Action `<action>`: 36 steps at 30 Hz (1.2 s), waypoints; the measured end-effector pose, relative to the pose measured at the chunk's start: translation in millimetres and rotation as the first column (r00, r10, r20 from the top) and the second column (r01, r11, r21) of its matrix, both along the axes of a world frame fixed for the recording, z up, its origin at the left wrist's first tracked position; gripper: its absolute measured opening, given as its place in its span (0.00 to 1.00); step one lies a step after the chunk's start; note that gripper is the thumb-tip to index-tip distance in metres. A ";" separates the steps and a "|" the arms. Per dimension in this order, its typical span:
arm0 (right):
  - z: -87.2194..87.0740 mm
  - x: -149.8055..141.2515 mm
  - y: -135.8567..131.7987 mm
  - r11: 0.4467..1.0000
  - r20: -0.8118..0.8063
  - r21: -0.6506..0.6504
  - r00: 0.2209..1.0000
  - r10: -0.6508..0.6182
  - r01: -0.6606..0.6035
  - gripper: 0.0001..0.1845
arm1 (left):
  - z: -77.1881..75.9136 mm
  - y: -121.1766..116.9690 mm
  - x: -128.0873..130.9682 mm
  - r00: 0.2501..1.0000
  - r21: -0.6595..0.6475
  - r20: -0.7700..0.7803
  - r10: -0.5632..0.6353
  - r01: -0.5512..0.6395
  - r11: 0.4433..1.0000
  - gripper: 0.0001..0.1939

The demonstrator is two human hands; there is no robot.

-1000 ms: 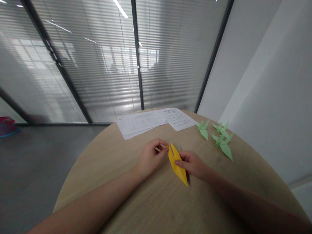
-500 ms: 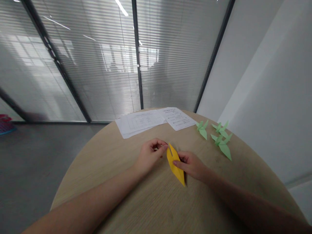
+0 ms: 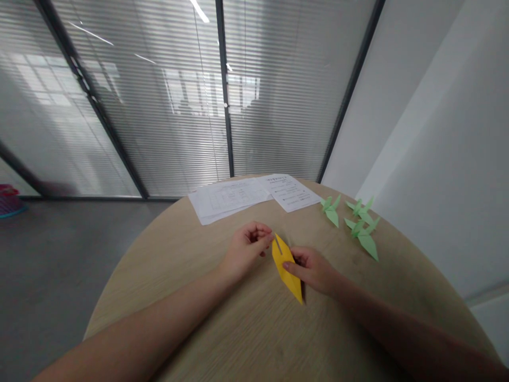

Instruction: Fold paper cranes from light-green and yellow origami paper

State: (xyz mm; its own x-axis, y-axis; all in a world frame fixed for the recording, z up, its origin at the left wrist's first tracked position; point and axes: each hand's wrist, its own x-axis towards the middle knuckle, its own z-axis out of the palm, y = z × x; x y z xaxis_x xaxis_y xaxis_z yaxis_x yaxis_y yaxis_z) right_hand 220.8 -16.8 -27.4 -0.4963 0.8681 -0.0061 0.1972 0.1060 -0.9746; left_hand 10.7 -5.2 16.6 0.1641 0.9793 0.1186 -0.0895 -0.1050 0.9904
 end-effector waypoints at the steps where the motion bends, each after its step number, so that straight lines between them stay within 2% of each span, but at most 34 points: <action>1: 0.1 0.0 -0.2 1.000 -0.002 -0.003 1.000 -0.002 0.002 0.21 | 0.4 0.0 0.2 1.000 0.001 -0.006 -0.002 0.002 1.000 0.15; 8: -2.1 0.1 1.0 1.000 0.014 0.029 1.000 -0.007 0.006 0.21 | 3.9 -5.8 2.8 1.000 -0.010 0.020 0.003 -0.003 1.000 0.15; 13: -2.7 0.9 1.1 0.999 0.030 0.032 1.000 -0.005 0.004 0.21 | 0.7 -5.2 4.0 0.999 -0.004 0.034 0.014 -0.013 1.000 0.12; 17: -1.6 0.6 1.3 1.000 0.004 0.001 1.000 -0.011 0.011 0.21 | -0.5 -3.9 4.2 0.998 -0.031 0.064 0.020 -0.019 0.999 0.16; 21: -1.3 0.3 2.1 1.000 -0.006 0.004 1.000 -0.019 0.019 0.21 | 0.6 -6.0 4.2 0.991 -0.089 0.100 0.089 -0.080 0.993 0.16; 25: -1.2 0.2 2.2 1.000 -0.015 -0.011 1.000 -0.018 0.018 0.21 | -2.1 -7.9 5.0 0.990 -0.126 0.072 0.122 -0.113 0.986 0.15; 28: -1.8 0.2 2.1 1.000 -0.017 -0.009 1.000 -0.022 0.022 0.21 | -4.2 -8.7 5.6 0.995 -0.114 0.040 0.095 -0.090 0.989 0.17; 36: 0.5 -0.1 0.6 1.000 -0.009 0.004 1.000 -0.001 0.001 0.21 | -7.2 -9.9 6.0 0.994 -0.057 -0.083 -0.072 0.067 0.996 0.17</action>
State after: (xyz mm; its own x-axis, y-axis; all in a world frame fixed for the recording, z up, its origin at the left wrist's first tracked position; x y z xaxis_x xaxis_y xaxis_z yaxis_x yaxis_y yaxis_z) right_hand 220.6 -16.2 -26.9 -0.4954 0.8686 0.0017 0.1887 0.1095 -0.9759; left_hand 16.7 -15.1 9.4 0.2392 0.9698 0.0483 -0.0099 -0.0473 0.9988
